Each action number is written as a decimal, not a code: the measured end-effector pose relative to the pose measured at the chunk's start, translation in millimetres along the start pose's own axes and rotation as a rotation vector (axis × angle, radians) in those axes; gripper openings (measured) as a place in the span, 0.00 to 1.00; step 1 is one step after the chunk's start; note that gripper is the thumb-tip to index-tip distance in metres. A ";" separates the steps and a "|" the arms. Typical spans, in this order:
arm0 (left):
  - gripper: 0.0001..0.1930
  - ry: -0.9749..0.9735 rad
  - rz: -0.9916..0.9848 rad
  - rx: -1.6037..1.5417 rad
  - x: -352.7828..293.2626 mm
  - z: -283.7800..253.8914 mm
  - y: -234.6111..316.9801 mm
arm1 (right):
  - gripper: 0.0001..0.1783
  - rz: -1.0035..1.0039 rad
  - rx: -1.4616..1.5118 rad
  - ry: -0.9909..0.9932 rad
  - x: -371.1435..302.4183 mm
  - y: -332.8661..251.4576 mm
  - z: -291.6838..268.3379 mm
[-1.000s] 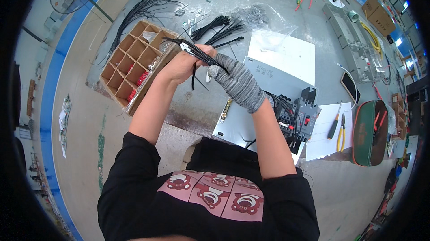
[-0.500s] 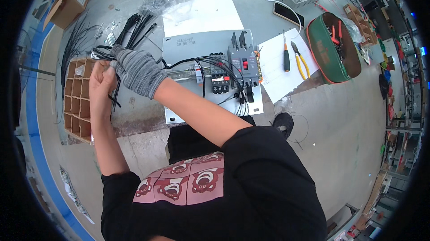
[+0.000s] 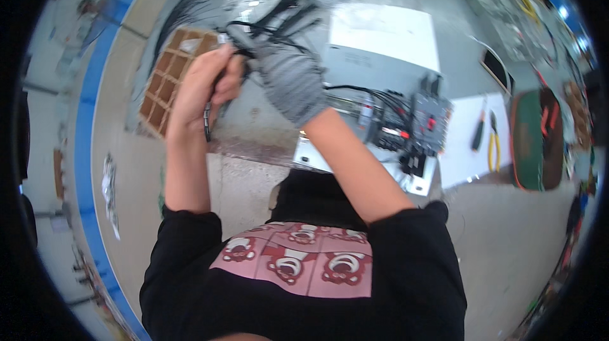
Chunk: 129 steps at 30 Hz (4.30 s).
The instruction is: The person routes black wires through a metal electrical enclosure, connects them to terminal blocks and circuit breakers, and secures the wiring with zip ties. They also apply white labels to the wires and organize the bundle inside the enclosure.
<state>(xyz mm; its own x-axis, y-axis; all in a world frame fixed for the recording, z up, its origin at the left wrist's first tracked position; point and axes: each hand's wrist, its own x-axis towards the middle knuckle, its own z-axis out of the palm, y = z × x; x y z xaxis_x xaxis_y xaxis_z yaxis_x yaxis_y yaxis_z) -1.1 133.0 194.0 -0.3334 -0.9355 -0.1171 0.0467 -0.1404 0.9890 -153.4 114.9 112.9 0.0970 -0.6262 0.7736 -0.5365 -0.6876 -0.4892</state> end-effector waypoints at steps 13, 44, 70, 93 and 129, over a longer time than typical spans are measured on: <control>0.11 0.244 0.281 -0.262 2.1 20.1 -70.0 | 0.15 0.525 0.621 -0.145 8.3 8.6 -7.1; 0.16 -0.111 0.026 -0.360 -1.2 2.6 -54.1 | 0.09 0.290 0.352 -0.189 4.4 -0.5 -15.2; 0.21 0.100 0.602 -0.167 18.6 18.8 -72.4 | 0.22 0.567 0.528 -0.290 29.3 2.6 -25.9; 0.17 0.040 0.091 -0.032 12.9 -8.8 -46.6 | 0.10 0.059 0.055 -0.066 5.8 -0.4 -10.3; 0.12 0.181 0.193 -0.463 161.7 -30.2 -55.6 | 0.16 0.112 0.078 0.075 43.4 31.2 -92.0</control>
<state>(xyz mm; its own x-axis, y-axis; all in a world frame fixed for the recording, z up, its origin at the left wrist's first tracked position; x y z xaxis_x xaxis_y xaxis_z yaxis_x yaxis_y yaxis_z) -29.2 -20.2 117.4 -0.1116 -0.9937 0.0092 0.5158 -0.0500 0.8553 -243.1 100.1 168.3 -0.0240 -0.6731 0.7391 -0.4738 -0.6434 -0.6013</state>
